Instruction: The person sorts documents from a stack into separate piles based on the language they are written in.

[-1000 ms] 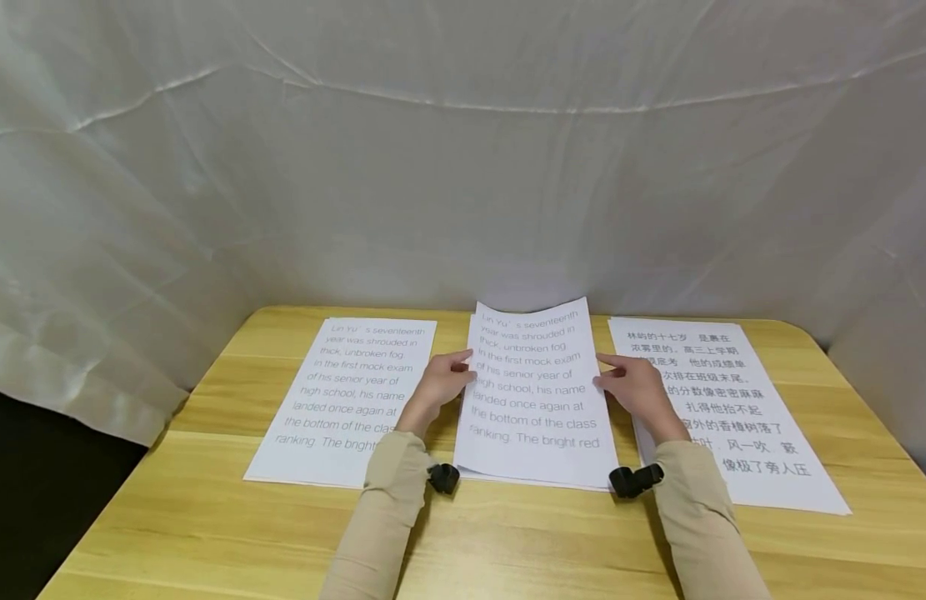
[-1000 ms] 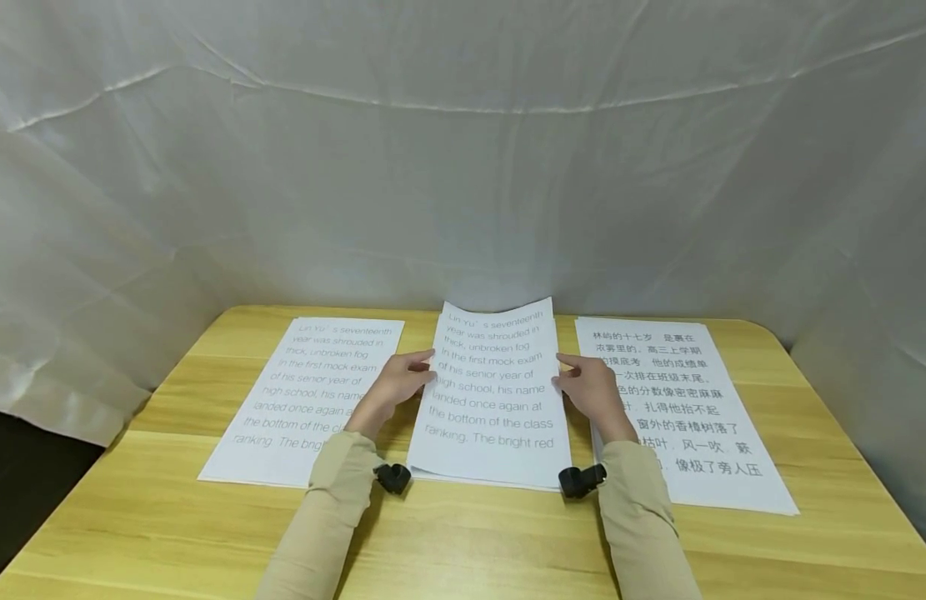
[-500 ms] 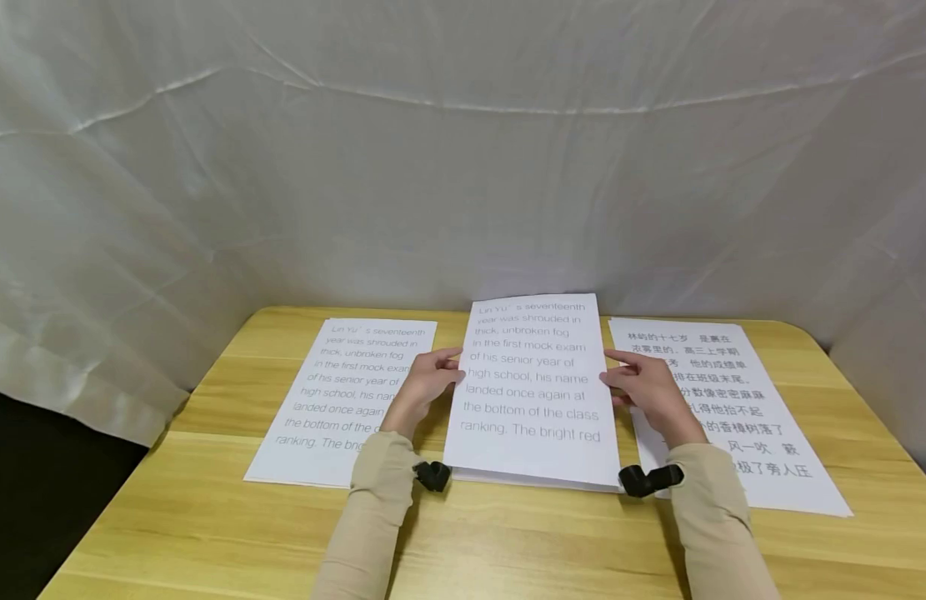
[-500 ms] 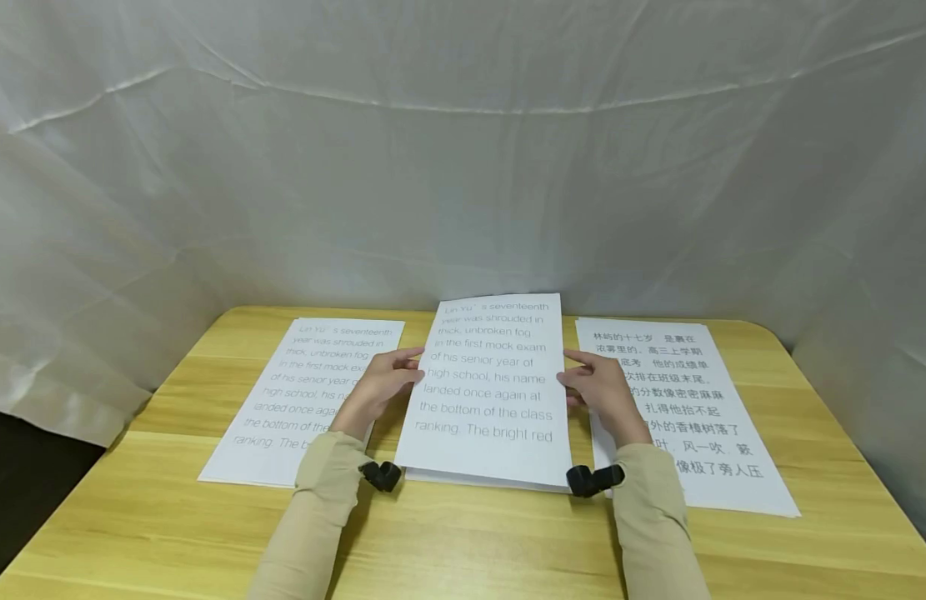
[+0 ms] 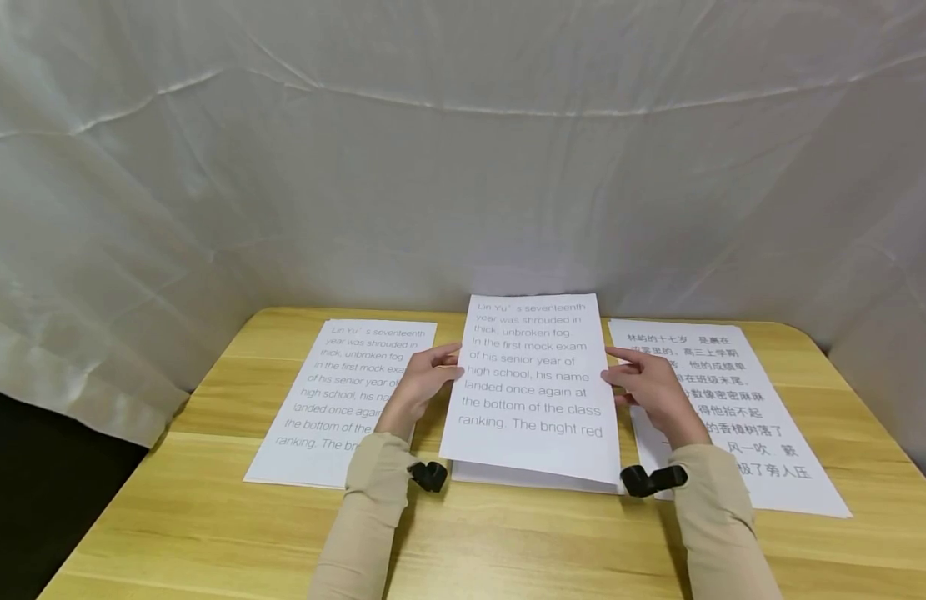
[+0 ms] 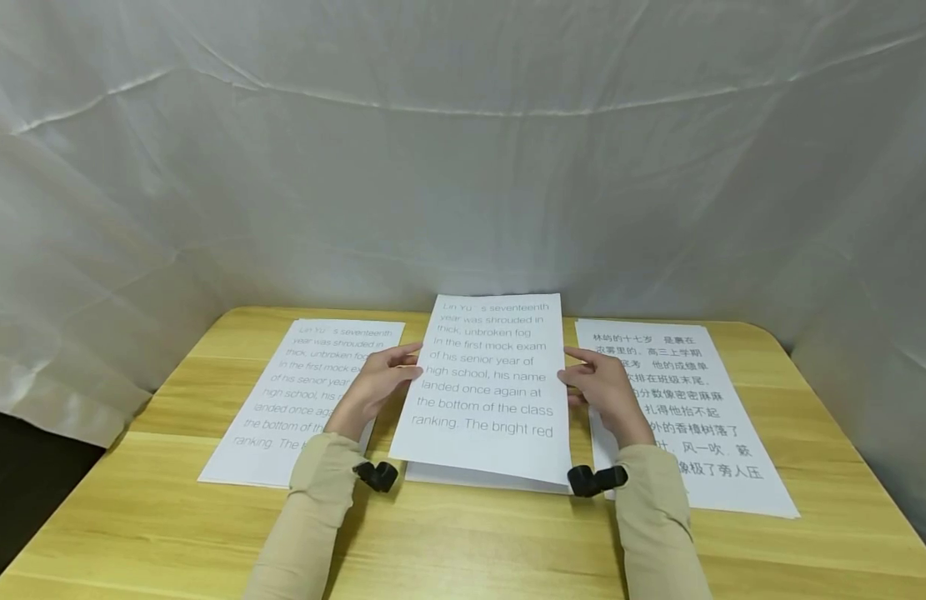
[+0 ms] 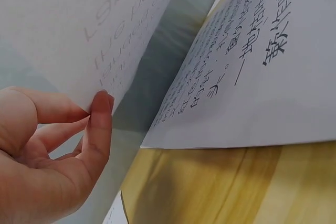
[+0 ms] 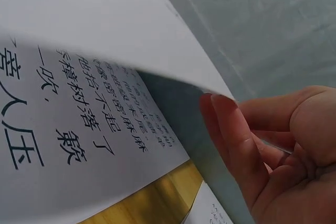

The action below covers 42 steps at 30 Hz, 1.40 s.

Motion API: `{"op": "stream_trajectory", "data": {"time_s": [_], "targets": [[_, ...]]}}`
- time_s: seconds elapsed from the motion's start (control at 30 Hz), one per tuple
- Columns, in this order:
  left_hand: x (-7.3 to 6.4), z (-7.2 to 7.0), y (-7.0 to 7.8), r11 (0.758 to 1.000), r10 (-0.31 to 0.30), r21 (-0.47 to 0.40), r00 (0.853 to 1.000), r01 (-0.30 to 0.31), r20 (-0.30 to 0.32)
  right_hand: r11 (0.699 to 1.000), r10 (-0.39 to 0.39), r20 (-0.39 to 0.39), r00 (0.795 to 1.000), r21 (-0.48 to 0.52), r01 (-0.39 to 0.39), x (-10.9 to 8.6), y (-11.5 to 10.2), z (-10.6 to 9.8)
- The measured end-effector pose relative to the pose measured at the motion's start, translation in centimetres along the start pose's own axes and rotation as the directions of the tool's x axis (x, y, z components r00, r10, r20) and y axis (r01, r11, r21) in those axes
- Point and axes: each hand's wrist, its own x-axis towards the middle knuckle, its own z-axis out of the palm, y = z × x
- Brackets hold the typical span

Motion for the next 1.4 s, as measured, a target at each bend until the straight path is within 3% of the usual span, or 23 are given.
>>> {"op": "stream_trajectory", "data": {"time_s": [0.37, 0.67, 0.9, 1.03, 1.4], "targets": [[-0.3, -0.1, 0.3, 1.000, -0.004, -0.018, 1.000, 0.004, -0.009, 1.000, 0.003, 0.002, 1.000, 0.010, -0.003, 0.0, 0.0, 0.1], [-1.2, -1.1, 0.4, 1.000, -0.006, -0.019, 1.000, 0.006, -0.005, 0.998, -0.004, 0.022, 1.000, 0.057, 0.003, -1.2, -0.7, 0.7], [-2.2, -3.3, 0.5, 1.000, -0.019, 0.004, 1.000, 0.019, -0.012, 0.998, -0.052, 0.037, 0.998, 0.046, 0.050, -1.7, -1.4, 2.5], [-2.4, -4.9, 0.3, 0.999, -0.024, 0.027, 0.999, 0.025, -0.023, 0.997, -0.043, 0.036, 0.998, 0.070, 0.040, -1.5, -1.9, 4.1], [-3.1, -9.3, -0.6, 0.992, -0.094, 0.076, 0.995, 0.097, -0.036, 0.990, -0.060, 0.085, 0.995, 0.135, 0.048, -0.9, -2.6, 8.3]]}}
